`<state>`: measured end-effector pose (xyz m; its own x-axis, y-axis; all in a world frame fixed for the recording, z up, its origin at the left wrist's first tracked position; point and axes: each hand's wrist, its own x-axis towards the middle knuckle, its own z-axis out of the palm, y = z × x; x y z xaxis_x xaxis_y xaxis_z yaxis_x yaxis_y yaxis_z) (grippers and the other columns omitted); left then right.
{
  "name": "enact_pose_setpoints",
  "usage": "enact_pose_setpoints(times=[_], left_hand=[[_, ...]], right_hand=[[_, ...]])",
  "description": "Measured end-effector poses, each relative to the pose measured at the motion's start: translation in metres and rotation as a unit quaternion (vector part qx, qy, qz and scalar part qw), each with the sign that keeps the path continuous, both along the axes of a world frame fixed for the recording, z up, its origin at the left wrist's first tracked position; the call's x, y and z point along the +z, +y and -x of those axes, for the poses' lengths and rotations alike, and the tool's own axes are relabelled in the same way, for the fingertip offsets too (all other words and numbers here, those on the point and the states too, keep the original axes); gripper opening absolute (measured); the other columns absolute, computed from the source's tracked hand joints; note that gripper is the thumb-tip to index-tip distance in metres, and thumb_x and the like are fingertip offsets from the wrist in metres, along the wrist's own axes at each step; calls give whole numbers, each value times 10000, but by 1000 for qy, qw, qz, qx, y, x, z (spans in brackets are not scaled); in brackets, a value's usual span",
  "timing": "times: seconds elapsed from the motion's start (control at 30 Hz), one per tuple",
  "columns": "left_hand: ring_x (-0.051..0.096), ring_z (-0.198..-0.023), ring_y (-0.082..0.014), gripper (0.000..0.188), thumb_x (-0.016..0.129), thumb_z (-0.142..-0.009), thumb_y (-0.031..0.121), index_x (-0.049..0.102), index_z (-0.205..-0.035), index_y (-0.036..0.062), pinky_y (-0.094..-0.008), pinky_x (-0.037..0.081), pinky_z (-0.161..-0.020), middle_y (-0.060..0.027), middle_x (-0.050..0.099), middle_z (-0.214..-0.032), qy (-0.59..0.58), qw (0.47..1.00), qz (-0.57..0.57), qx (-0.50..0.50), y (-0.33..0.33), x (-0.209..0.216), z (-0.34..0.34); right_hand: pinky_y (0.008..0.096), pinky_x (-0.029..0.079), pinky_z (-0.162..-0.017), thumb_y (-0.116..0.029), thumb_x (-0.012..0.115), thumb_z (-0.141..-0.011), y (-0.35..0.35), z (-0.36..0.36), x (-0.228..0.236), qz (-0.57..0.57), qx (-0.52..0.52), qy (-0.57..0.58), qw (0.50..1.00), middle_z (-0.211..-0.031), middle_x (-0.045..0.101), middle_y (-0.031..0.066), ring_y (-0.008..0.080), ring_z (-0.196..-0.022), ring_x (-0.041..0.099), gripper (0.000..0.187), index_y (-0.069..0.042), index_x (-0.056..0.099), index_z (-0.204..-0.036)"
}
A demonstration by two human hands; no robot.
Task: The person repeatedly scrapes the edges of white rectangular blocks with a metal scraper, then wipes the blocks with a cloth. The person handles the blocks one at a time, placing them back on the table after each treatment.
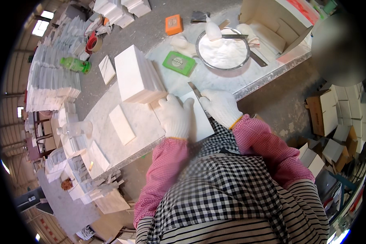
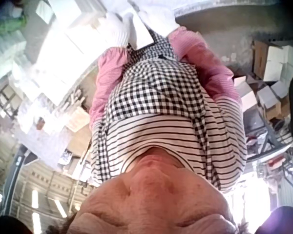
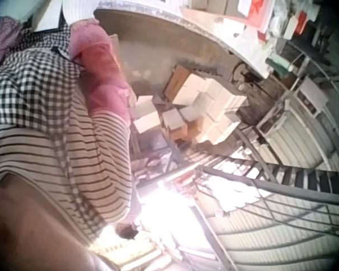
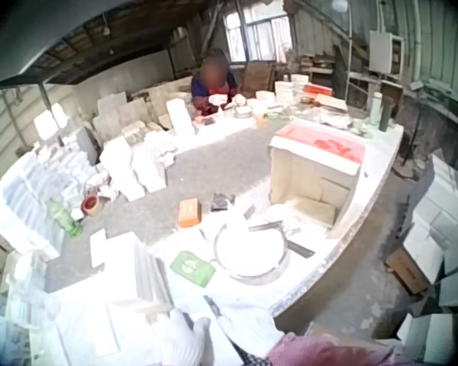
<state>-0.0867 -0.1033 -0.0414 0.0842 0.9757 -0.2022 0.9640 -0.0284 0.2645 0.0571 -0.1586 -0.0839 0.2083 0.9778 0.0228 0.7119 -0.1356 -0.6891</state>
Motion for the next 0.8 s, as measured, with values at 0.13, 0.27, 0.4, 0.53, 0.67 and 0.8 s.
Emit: enact_pose_setpoints(times=[0.13,0.27,0.4,0.53,0.67,0.8], left_hand=[[643,-1087,-423,522,707,-911,471,643,-1146,9,-504,539,-903,-222,595,-1193,-27,999,11,-14,1,-4,7],[636,-967,-401,356,752,-872,363,703,-1066,69,-493,514,-826,-193,648,-1042,-69,983,-150,-86,-6,-37,17],[624,-905,-386,265,760,-859,285,722,-1039,94,-484,501,-796,-171,660,-1004,-124,960,-219,-124,-5,-45,22],[622,-902,-387,259,759,-858,269,725,-1048,96,-484,502,-796,-166,669,-1009,-139,964,-188,-128,-2,-37,21],[621,-903,-387,260,754,-861,260,729,-1064,100,-481,504,-798,-168,673,-1023,-131,960,-201,-141,-1,-41,22],[622,-907,-385,259,747,-865,253,730,-1075,102,-477,507,-801,-166,675,-1033,-138,961,-193,-140,0,-42,24]], right_hand=[[530,518,-751,-233,554,-954,5,7,-4,-35,-6,7,999,-823,678,202,421,-813,670,219,-48,654,-891],[529,521,-740,-226,564,-953,0,9,-2,-15,-6,9,1000,-836,681,198,418,-809,672,206,-53,653,-885],[522,524,-728,-221,575,-948,-3,14,-1,-2,-14,1,1000,-865,686,193,413,-809,674,194,-55,652,-884],[518,524,-723,-216,579,-945,-3,14,-3,-44,-11,10,999,-860,682,195,410,-806,673,189,-52,644,-875],[518,522,-722,-200,568,-950,0,14,-1,-53,5,3,999,-843,671,196,411,-797,667,187,-48,628,-860],[522,516,-718,-190,561,-953,3,12,5,-19,17,-14,1000,-835,662,195,416,-789,660,184,-47,620,-853]])
